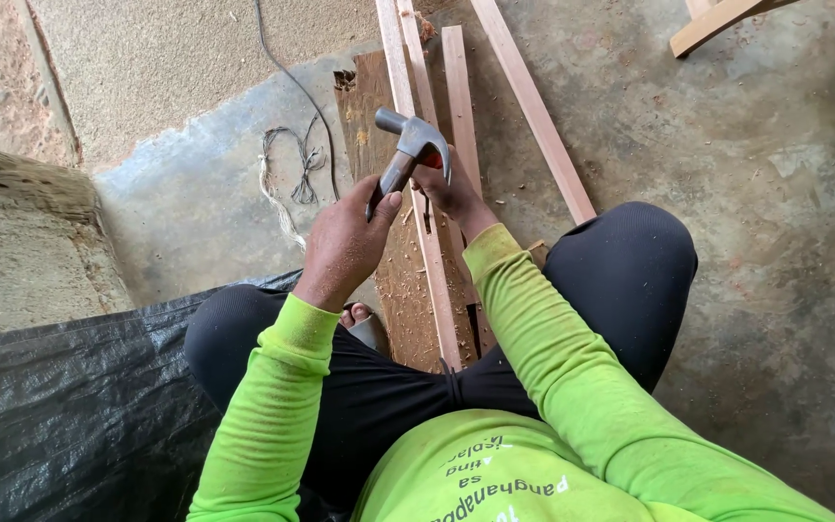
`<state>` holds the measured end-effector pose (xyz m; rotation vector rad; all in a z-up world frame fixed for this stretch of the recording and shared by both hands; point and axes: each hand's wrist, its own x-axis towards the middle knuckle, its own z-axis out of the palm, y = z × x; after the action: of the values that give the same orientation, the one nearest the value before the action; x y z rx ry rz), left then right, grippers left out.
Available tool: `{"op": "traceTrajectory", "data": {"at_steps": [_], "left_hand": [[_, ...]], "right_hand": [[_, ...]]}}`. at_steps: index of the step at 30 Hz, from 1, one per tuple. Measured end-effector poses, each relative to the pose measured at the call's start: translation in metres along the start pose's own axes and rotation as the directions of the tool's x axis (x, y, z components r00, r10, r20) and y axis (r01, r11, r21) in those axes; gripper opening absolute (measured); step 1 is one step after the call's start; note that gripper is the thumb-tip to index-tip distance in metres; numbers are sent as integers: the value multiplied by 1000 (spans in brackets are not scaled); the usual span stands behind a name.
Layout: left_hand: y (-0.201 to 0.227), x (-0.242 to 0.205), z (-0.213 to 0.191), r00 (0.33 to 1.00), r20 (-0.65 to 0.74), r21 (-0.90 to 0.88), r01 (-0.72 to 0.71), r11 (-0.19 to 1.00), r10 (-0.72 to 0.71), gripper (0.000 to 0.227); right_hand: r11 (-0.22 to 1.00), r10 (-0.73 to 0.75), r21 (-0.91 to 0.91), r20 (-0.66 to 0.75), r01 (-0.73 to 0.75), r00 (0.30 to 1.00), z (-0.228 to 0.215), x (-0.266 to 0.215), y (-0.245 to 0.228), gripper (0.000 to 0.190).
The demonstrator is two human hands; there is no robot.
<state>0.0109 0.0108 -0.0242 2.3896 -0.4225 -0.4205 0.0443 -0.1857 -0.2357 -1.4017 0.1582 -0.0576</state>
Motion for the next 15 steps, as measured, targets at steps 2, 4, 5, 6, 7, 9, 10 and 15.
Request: {"op": "traceTrajectory", "data": {"at_steps": [2, 4, 5, 6, 7, 9, 10, 15], "left_hand": [[0, -3, 1, 1000, 7, -6, -15, 1000, 16, 44], [2, -7, 2, 999, 16, -9, -34, 999, 34, 44], [4, -10, 2, 999, 1, 22, -46, 999, 46, 45], [7, -12, 2, 998, -13, 53, -58, 997, 59, 45], [7, -16, 4, 998, -11, 53, -59, 997, 60, 45], [7, -22, 8, 985, -82, 73, -147, 986, 153, 46], [6, -24, 10, 985, -81, 74, -148, 986, 154, 46], [5, -29, 16, 980, -66, 130, -177, 976, 186, 48]], "right_hand": [[998, -3, 61, 22, 2, 1000, -3, -2, 14, 15], [992, -8, 124, 39, 4, 999, -4, -5, 24, 14], [988, -26, 151, 59, 17, 998, -3, -6, 26, 12], [984, -43, 178, 79, 28, 996, -4, -7, 29, 11], [984, -42, 178, 76, 28, 996, -4, -8, 32, 11], [990, -65, 128, 45, 59, 997, -5, -9, 39, 10], [990, -66, 128, 43, 60, 997, -6, -9, 42, 10], [996, -85, 32, -85, 88, 993, -11, -10, 59, 11]]}}
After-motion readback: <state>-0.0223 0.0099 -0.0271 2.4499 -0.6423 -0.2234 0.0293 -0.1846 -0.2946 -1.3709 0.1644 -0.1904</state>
